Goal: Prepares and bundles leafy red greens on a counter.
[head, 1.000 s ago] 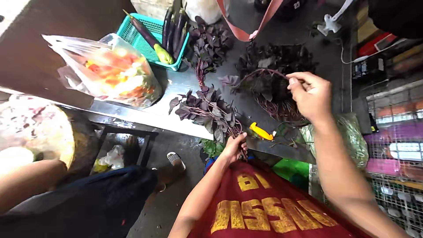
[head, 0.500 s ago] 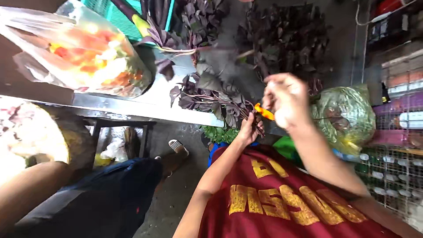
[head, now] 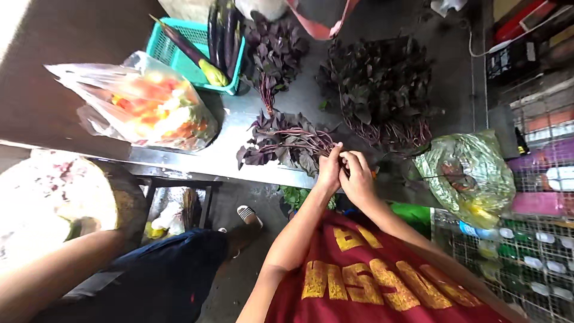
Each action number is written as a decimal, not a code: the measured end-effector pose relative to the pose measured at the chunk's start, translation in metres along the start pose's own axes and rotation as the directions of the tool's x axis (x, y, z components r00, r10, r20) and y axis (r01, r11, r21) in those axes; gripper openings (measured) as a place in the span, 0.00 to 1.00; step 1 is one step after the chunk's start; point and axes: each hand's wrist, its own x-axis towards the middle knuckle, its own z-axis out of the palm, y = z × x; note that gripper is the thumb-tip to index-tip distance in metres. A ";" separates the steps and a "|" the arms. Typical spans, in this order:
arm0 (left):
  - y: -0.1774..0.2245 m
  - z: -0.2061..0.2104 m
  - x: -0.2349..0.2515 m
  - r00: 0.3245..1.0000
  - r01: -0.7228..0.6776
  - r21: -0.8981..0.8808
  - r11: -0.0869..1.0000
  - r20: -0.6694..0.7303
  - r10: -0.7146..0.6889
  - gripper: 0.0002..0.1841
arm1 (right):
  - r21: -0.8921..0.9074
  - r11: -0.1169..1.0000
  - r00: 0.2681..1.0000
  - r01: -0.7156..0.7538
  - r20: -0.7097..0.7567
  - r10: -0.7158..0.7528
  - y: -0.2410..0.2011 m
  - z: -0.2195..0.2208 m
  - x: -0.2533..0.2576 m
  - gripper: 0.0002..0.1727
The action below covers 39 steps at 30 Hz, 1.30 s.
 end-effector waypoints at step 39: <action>-0.078 -0.113 -0.020 0.926 0.352 0.208 0.912 -0.217 -0.308 0.11 | -0.589 0.801 0.766 -0.108 0.464 0.444 0.107 -0.042 0.102 0.18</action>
